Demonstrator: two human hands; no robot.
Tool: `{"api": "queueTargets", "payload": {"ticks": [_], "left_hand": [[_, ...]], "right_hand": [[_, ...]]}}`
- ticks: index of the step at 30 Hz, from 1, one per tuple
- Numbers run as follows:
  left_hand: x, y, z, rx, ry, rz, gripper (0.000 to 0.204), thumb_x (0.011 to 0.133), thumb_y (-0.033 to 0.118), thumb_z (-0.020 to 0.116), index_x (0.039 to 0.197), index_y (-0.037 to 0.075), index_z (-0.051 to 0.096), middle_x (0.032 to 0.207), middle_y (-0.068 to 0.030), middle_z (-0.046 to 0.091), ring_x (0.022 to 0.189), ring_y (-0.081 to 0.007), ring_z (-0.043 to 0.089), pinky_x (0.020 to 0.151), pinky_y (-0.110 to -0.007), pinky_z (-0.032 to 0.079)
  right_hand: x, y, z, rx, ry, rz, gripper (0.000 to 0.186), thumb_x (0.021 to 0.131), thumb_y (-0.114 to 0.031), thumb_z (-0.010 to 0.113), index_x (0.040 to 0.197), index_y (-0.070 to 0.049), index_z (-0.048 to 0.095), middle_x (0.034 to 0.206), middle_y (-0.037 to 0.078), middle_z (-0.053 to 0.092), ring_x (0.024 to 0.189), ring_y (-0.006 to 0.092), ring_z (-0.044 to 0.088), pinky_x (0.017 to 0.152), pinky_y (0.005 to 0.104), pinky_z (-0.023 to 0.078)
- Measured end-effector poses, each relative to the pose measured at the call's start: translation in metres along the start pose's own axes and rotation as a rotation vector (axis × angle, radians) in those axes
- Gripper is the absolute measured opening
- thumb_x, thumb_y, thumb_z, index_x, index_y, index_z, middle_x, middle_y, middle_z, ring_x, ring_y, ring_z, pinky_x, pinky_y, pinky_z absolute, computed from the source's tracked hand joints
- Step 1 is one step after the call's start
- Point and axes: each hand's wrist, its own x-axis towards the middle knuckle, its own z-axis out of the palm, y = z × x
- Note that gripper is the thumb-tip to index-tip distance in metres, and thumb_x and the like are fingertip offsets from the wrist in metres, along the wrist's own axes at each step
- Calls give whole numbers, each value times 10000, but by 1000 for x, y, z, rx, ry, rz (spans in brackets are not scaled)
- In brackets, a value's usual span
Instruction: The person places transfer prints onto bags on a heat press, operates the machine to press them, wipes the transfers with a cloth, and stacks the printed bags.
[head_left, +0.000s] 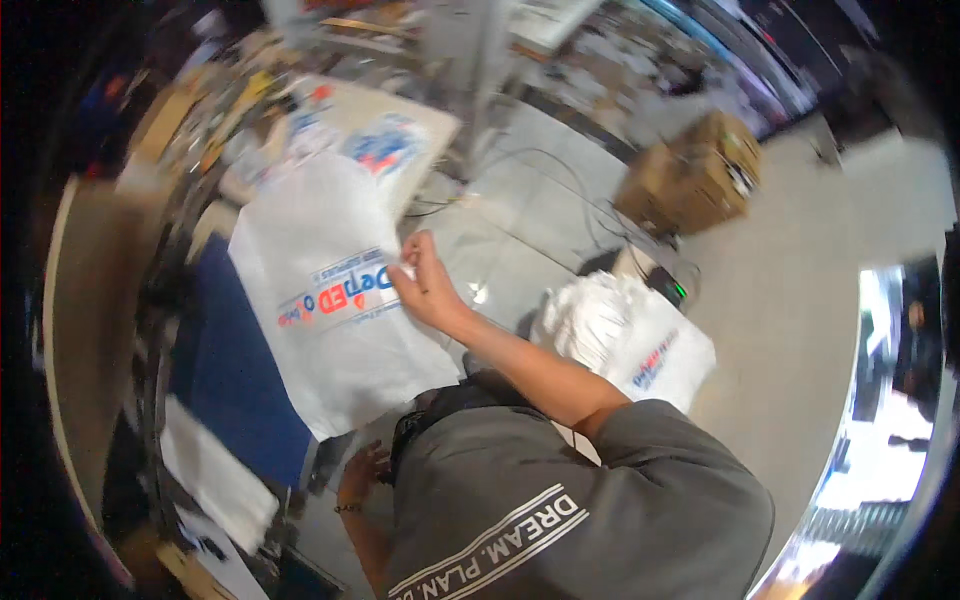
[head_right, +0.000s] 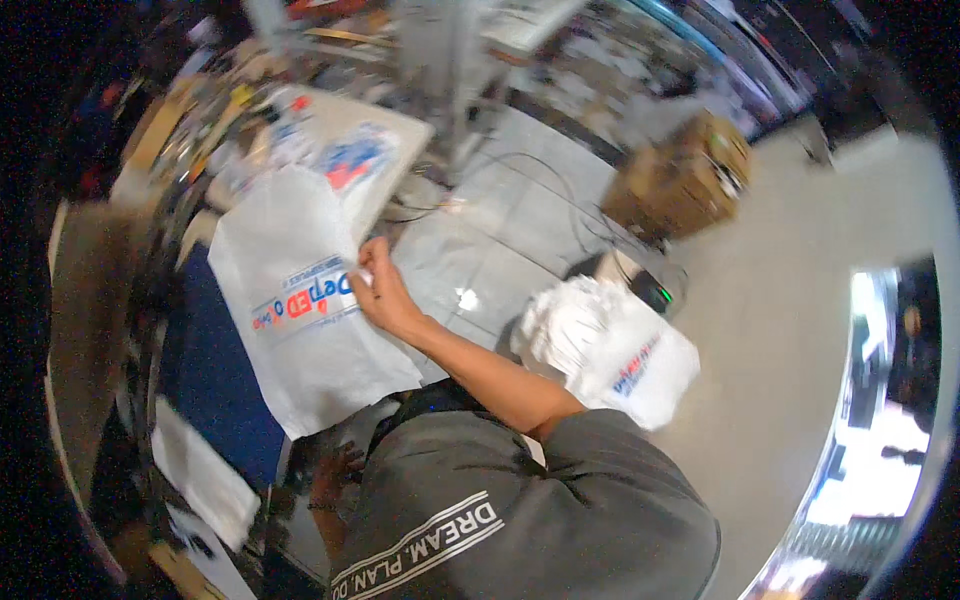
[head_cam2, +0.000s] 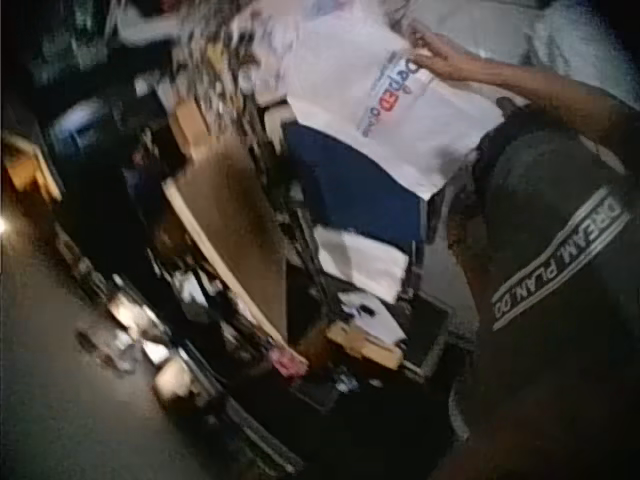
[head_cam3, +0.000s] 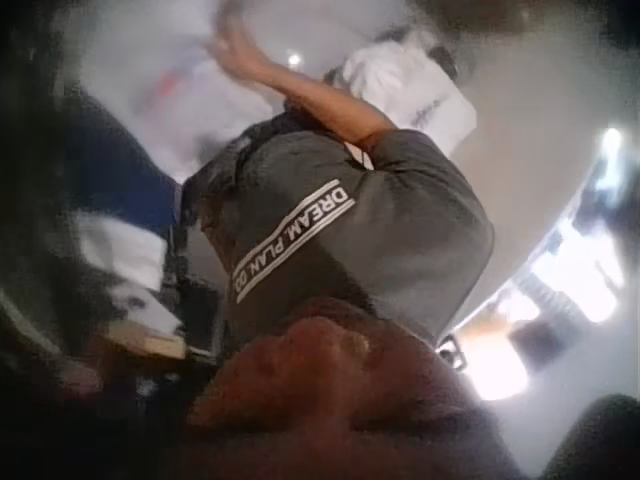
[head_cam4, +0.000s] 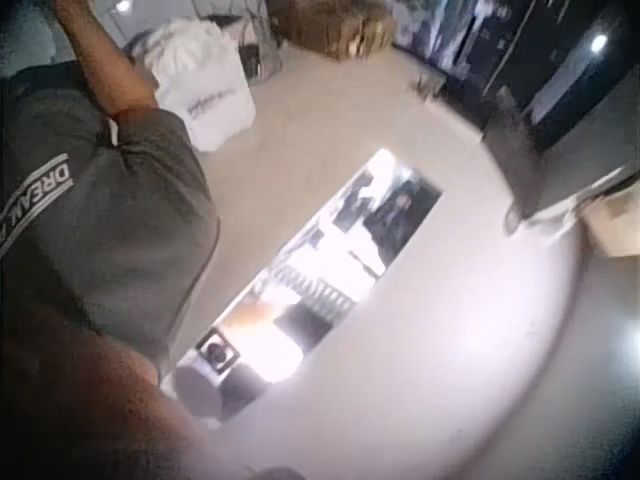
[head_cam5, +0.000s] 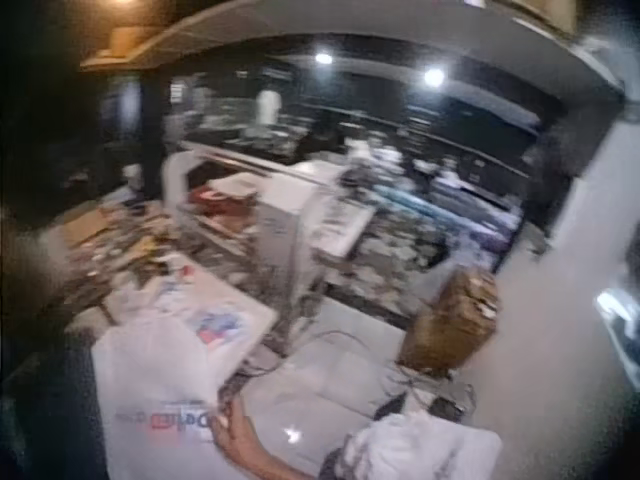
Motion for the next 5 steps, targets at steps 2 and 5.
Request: {"api": "queueTargets", "payload": {"ticks": [2,5], "left_hand": [[43,-16,-25,455,2,-44,640,985,499,674,1452,75,567,1354,-163,668,1142,-290,691,946,-445,542],[96,32,13,948,-50,25,717,960,514,709,1526,127,500,1420,-186,631,1217,-313,663,1013,-469,513]], "right_hand": [[-18,6,-85,-65,119,128,279,978,-158,659,1106,-68,428,871,83,534,845,215,534,811,365,452],[-60,47,-202,-227,280,222,332,959,-174,702,1137,-81,438,935,78,551,915,192,563,857,383,472]]}}
